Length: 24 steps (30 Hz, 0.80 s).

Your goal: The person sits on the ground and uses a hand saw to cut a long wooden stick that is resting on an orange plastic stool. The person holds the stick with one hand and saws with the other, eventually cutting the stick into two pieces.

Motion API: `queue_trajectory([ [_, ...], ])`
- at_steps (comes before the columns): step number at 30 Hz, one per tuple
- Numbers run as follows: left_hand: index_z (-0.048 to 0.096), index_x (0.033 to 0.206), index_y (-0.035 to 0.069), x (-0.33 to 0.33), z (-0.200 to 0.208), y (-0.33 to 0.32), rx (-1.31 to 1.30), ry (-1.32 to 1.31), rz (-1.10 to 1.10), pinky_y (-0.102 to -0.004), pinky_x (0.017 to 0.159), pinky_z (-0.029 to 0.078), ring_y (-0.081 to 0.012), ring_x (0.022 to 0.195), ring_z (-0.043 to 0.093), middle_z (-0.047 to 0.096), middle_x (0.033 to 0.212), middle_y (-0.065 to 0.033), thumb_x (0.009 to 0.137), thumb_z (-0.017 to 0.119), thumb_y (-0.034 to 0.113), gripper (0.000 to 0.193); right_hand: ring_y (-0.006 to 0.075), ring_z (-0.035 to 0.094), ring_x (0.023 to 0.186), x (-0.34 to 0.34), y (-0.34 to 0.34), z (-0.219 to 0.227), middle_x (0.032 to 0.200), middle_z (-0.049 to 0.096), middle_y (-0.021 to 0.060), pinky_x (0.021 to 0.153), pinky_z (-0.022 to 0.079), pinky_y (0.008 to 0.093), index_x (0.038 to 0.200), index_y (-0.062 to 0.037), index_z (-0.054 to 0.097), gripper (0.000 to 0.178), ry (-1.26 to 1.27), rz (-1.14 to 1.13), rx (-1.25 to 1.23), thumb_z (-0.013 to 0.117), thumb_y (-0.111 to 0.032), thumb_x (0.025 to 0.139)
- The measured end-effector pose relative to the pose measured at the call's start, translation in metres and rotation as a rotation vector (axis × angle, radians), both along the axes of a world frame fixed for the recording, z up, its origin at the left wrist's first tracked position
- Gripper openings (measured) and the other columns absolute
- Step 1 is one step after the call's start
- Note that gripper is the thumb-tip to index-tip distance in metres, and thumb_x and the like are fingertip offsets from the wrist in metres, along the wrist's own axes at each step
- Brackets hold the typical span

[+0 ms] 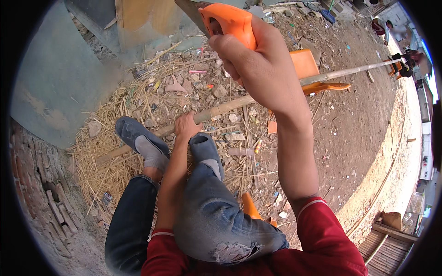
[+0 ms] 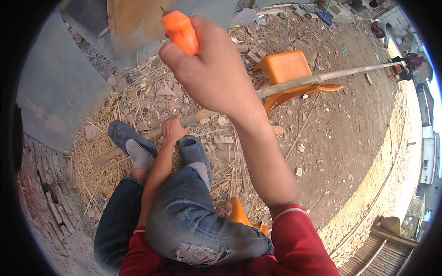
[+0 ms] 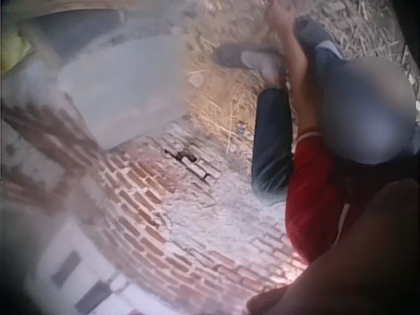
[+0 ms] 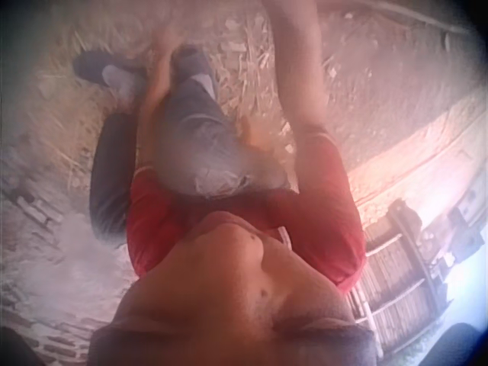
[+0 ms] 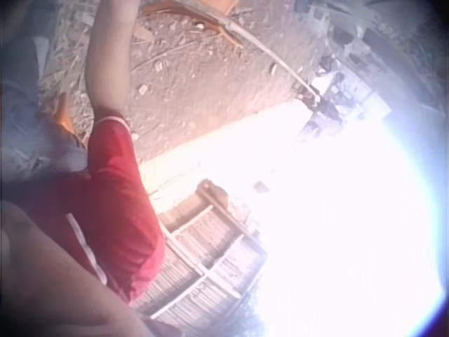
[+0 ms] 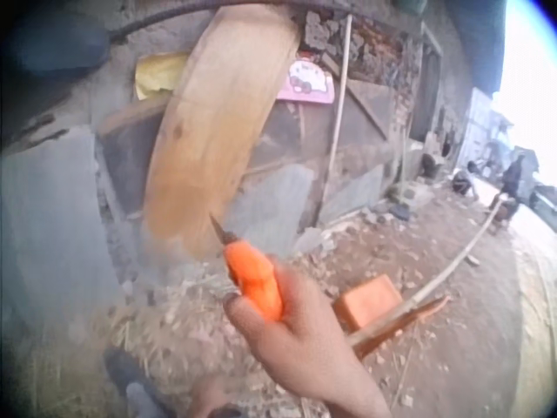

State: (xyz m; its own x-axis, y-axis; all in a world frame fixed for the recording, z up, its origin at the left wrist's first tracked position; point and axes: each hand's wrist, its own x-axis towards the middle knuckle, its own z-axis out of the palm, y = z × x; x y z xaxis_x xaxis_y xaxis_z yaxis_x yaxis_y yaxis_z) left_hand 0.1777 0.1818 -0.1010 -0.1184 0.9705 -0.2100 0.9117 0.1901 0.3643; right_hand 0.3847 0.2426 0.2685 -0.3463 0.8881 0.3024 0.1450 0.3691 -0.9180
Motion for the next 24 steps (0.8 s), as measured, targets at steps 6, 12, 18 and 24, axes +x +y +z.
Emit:
queue_trajectory([
  [6,0.064,0.123,0.006,-0.013,-0.012,-0.094,0.613,0.006,0.143,-0.0476,0.094,0.051,-0.0338,0.106,0.065,0.069,0.112,-0.0115,0.083,0.082,0.026,0.048,0.0168,0.053,0.049,0.080,-0.125,-0.098,0.061,0.052,0.0047,0.052,0.045,0.0303,0.082,-0.0052,0.059,0.022,-0.220,-0.174,0.216,0.078,-0.005,0.072],
  [12,0.048,0.146,0.003,-0.021,-0.068,-0.135,0.066,-1.454,0.865,-0.0466,0.105,0.047,-0.0271,0.120,0.061,0.063,0.136,-0.0137,0.097,0.075,0.038,0.066,0.0280,0.054,0.052,0.230,-0.316,-0.241,0.065,0.051,0.0076,0.049,0.044,0.0395,0.079,-0.0081,0.058,0.027,-0.496,-0.041,0.150,0.081,-0.015,0.067],
  [18,0.051,0.142,0.015,-0.044,-0.067,-0.068,0.444,-1.988,1.261,-0.0474,0.116,0.038,-0.0248,0.133,0.053,0.059,0.141,-0.0104,0.094,0.072,0.053,0.065,0.0304,0.067,0.072,0.314,-0.362,-0.269,0.076,0.064,0.0043,0.069,0.054,0.0414,0.088,-0.0119,0.067,0.024,-0.988,0.215,-0.017,0.078,-0.018,0.068],
  [24,0.065,0.104,0.013,-0.080,-0.087,-0.057,0.664,-2.107,1.222,-0.0470,0.110,0.043,-0.0193,0.108,0.063,0.071,0.107,0.0001,0.091,0.074,0.054,0.043,0.0385,0.066,0.118,0.265,-0.213,-0.283,0.120,0.067,0.0212,0.103,0.052,0.0465,0.128,-0.0077,0.068,0.055,-1.484,0.600,-0.692,0.084,-0.025,0.079],
])
